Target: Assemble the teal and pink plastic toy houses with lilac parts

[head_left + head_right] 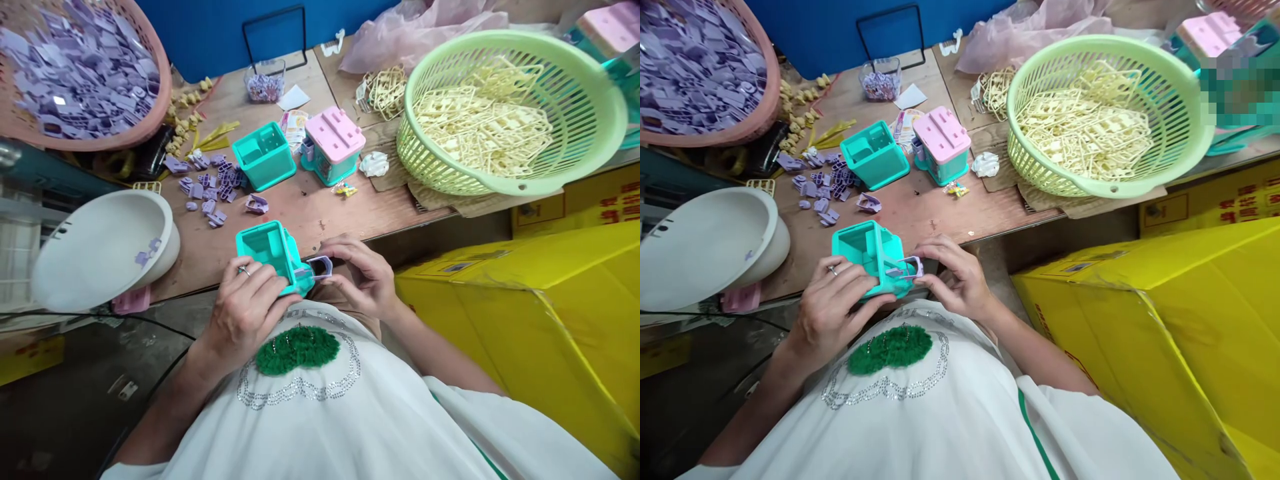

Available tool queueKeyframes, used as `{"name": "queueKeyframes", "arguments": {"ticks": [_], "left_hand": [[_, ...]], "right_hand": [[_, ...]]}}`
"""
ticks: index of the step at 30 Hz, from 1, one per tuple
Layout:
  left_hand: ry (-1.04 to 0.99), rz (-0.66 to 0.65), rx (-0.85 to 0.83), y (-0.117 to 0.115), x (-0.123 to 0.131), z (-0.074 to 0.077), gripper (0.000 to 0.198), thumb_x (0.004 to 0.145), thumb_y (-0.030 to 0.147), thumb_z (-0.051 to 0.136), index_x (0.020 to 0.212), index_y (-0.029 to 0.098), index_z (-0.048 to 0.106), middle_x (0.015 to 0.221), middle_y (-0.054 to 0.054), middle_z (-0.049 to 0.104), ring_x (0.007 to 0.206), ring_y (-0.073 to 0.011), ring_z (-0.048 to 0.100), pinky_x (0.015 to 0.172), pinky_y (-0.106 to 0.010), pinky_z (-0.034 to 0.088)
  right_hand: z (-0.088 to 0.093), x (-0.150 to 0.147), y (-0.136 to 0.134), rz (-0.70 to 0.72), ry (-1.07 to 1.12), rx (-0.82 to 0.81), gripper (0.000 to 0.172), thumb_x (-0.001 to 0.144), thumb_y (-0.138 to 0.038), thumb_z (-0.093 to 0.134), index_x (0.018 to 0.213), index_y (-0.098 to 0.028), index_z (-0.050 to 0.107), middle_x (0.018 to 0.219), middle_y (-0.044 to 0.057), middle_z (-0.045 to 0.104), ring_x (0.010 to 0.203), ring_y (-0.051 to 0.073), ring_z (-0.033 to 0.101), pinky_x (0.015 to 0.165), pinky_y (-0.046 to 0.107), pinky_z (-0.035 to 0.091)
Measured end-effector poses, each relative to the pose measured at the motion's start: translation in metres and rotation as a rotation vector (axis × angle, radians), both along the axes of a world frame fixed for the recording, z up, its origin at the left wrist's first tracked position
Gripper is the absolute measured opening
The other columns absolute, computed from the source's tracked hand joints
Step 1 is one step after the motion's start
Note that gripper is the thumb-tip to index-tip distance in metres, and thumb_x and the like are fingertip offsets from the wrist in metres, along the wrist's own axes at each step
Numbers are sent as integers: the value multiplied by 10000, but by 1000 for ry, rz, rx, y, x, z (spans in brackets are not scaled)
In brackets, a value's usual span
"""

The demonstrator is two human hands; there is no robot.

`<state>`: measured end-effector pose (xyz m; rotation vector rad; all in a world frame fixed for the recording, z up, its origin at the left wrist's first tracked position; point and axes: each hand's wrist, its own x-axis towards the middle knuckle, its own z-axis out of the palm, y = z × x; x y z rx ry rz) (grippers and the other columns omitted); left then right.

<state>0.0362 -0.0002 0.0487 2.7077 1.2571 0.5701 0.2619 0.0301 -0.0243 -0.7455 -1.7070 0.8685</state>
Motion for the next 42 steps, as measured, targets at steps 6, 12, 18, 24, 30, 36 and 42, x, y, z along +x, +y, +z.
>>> {"name": "queueKeyframes", "arguments": {"ticks": [6, 12, 18, 24, 30, 36, 42], "left_hand": [[7, -26, -11, 1, 0, 1, 131, 988, 225, 658, 887, 177, 592, 778, -11, 601, 759, -204, 563, 892, -401, 449], [16, -24, -8, 1, 1, 2, 127, 1004, 226, 633, 886, 189, 602, 781, -12, 619, 767, -199, 568, 908, -396, 452], [-29, -23, -18, 3, 3, 4, 159, 1002, 251, 647, 863, 185, 607, 751, -4, 598, 738, -191, 556, 887, -388, 452], [-29, -33, 1, 5, 7, 5, 187, 1008, 263, 636, 845, 179, 604, 734, -2, 586, 732, -195, 543, 870, -384, 451], [25, -47, -12, 7, 8, 5, 217, 1027, 270, 603, 828, 184, 600, 735, -3, 586, 726, -192, 541, 847, -370, 447], [84, -67, -16, 8, 14, 15, 250, 1028, 256, 597, 790, 178, 601, 722, -10, 598, 700, -192, 554, 777, -364, 425], [135, -82, -19, 11, 16, 22, 253, 1026, 244, 593, 782, 180, 611, 733, -26, 617, 700, -205, 567, 744, -378, 403]], "right_hand": [[1, -2, -1, 49, -3, 34, 261, 977, -299, 709, 1200, -163, 712, 1106, 129, 742, 1043, 241, 705, 921, 395, 595], [1, -1, 0, 73, 62, -39, 258, 953, -290, 742, 1182, -171, 732, 1107, 127, 747, 1044, 238, 707, 935, 388, 595], [-23, 0, 2, 152, 312, -409, 306, 915, -404, 793, 1137, -197, 757, 1118, 109, 761, 1021, 211, 738, 901, 346, 621], [-33, -2, 2, 154, 307, -503, 373, 860, -461, 838, 1111, -193, 773, 1122, 106, 775, 1020, 217, 743, 889, 347, 624], [-20, -4, 1, 104, 174, -248, 329, 903, -450, 795, 1082, -174, 787, 1064, 134, 769, 1012, 232, 724, 911, 382, 600], [-20, -2, -2, 66, 132, -158, 281, 948, -381, 751, 1143, -179, 770, 1073, 125, 762, 1018, 226, 719, 902, 365, 594], [-26, -2, -7, 24, 80, -176, 284, 950, -392, 743, 1138, -181, 777, 1077, 122, 763, 1027, 237, 717, 923, 393, 592]]}}
